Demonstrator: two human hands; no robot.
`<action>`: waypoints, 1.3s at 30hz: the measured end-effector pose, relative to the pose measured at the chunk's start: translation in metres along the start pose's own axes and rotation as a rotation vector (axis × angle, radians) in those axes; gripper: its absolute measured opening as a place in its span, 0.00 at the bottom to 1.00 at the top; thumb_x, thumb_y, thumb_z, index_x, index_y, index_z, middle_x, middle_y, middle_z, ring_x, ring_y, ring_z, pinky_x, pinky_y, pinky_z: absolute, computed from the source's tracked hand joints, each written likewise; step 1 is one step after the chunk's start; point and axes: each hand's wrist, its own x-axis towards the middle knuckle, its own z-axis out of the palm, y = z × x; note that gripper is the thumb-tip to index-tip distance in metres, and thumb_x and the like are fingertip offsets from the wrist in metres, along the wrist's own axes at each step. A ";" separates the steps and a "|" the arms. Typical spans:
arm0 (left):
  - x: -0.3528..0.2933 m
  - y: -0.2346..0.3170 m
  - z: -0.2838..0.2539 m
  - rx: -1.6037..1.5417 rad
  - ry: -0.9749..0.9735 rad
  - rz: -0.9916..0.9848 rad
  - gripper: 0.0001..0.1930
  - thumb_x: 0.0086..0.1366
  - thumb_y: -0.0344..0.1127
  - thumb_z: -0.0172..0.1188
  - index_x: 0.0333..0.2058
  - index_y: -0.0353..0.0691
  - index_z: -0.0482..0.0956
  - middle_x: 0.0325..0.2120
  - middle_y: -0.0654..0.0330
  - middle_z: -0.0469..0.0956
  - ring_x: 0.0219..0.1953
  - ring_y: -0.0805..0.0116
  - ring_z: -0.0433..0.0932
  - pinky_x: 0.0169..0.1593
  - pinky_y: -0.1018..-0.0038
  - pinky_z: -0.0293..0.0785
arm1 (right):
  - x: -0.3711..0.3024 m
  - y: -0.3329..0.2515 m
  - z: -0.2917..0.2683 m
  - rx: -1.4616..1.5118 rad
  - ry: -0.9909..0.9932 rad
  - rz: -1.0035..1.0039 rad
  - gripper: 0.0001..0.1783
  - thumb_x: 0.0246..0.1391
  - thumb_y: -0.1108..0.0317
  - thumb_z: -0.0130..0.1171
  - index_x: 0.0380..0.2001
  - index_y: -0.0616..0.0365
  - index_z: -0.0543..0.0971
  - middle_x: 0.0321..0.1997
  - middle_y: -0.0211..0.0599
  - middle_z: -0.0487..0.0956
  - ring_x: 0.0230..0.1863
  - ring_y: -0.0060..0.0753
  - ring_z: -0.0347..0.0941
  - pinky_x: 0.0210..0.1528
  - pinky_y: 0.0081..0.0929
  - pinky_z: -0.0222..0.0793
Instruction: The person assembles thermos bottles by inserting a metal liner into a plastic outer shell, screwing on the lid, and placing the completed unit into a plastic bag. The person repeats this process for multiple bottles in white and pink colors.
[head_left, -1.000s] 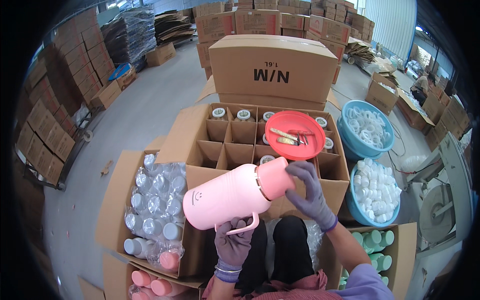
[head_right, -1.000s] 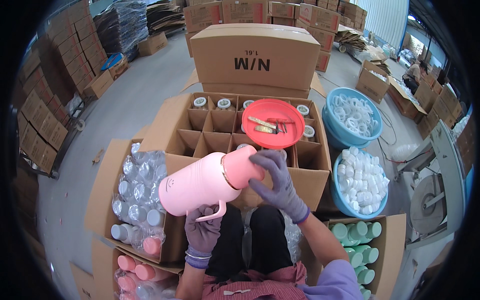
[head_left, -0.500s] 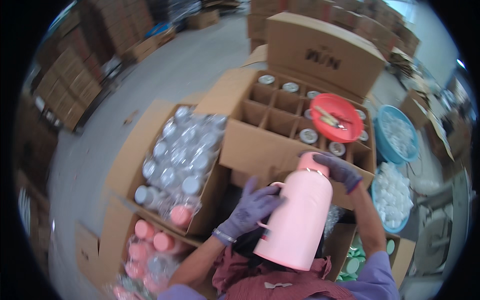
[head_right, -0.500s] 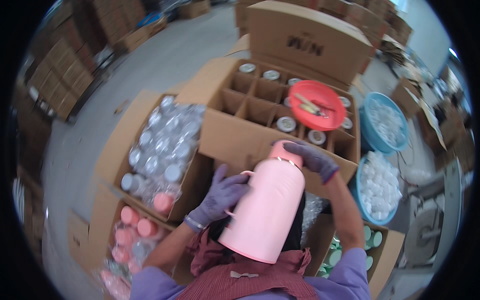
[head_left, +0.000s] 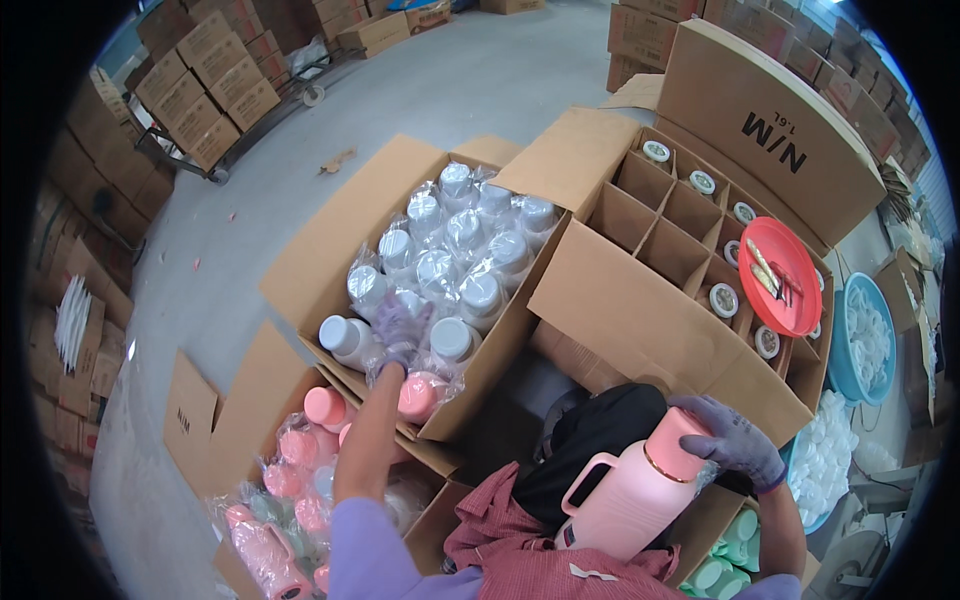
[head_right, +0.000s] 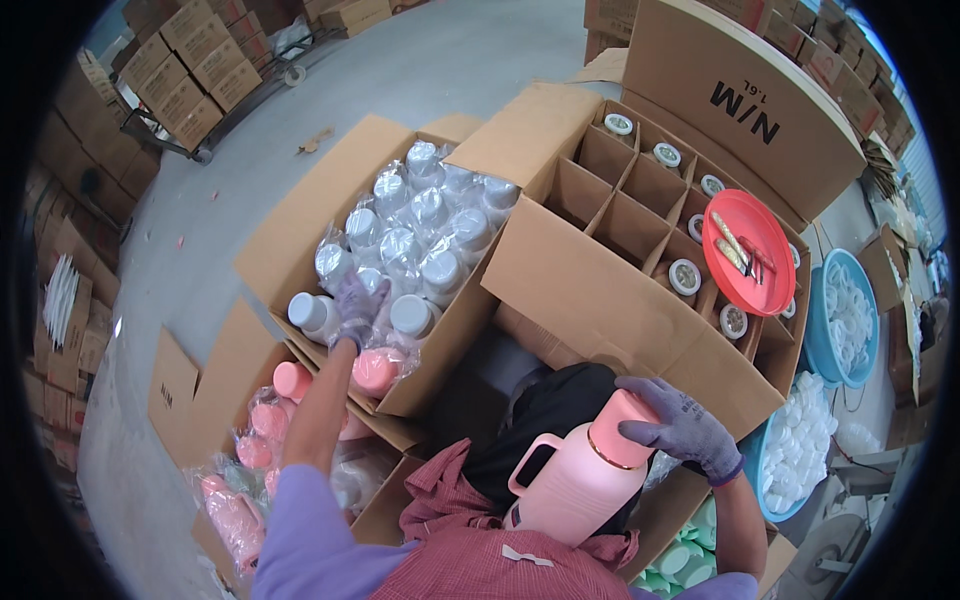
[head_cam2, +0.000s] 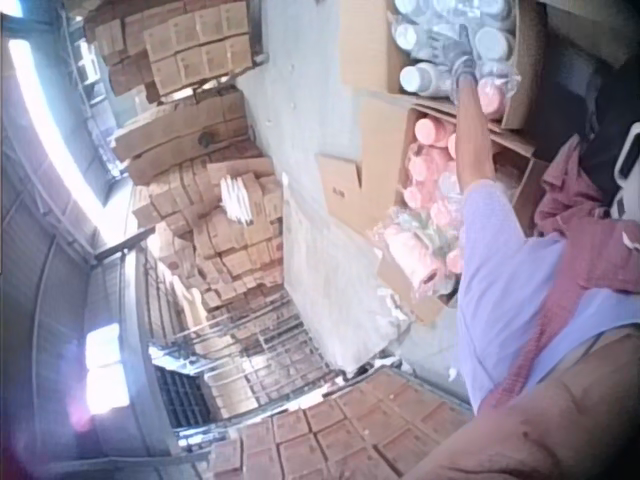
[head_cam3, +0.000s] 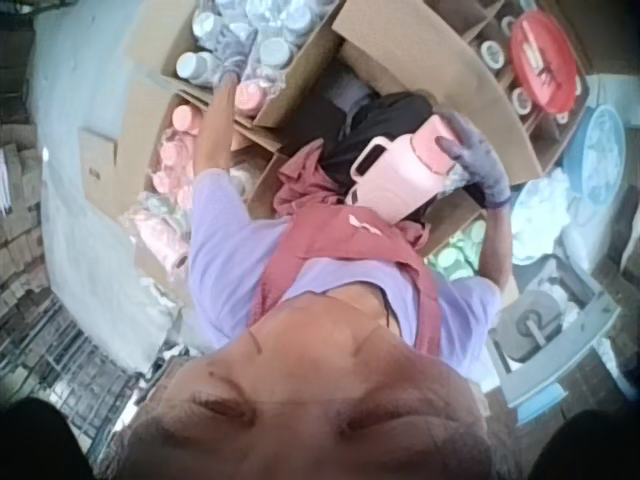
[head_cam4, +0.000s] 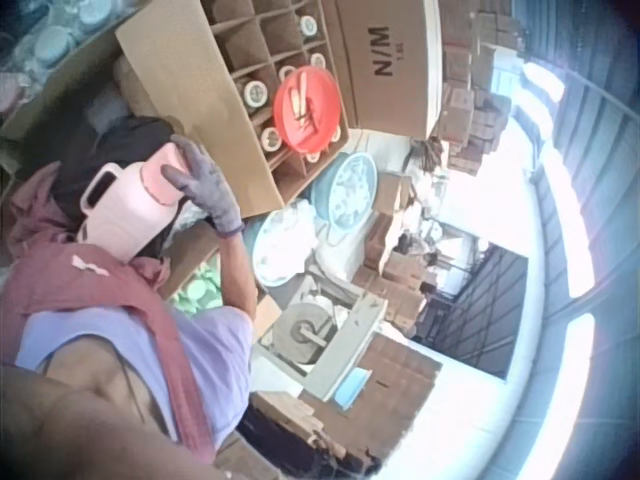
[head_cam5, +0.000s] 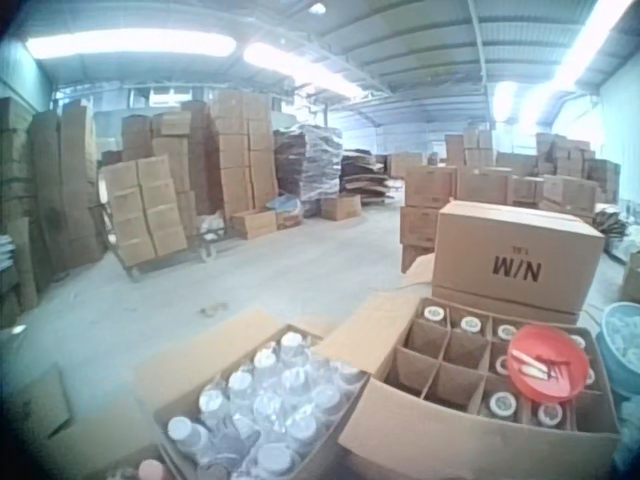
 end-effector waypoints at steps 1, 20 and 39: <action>0.005 -0.006 0.015 -0.018 -0.126 -0.096 0.33 0.59 0.56 0.62 0.57 0.39 0.73 0.56 0.48 0.74 0.56 0.50 0.75 0.58 0.54 0.70 | -0.004 0.008 -0.001 0.085 0.035 -0.012 0.35 0.55 0.49 0.61 0.60 0.61 0.71 0.57 0.46 0.75 0.60 0.42 0.71 0.63 0.37 0.64; 0.007 0.202 -0.223 -2.047 -0.913 1.048 0.29 0.76 0.51 0.41 0.64 0.35 0.65 0.66 0.45 0.63 0.67 0.49 0.64 0.70 0.50 0.58 | 0.155 -0.117 -0.010 0.638 0.061 -0.443 0.24 0.59 0.53 0.63 0.50 0.62 0.78 0.41 0.36 0.81 0.40 0.25 0.77 0.47 0.25 0.74; -0.171 0.293 -0.100 -1.715 -0.972 0.354 0.13 0.69 0.32 0.58 0.50 0.36 0.80 0.35 0.61 0.81 0.36 0.71 0.79 0.43 0.76 0.76 | 0.036 0.080 0.033 0.256 0.927 -0.415 0.53 0.51 0.70 0.64 0.74 0.62 0.44 0.77 0.52 0.50 0.76 0.44 0.50 0.74 0.40 0.49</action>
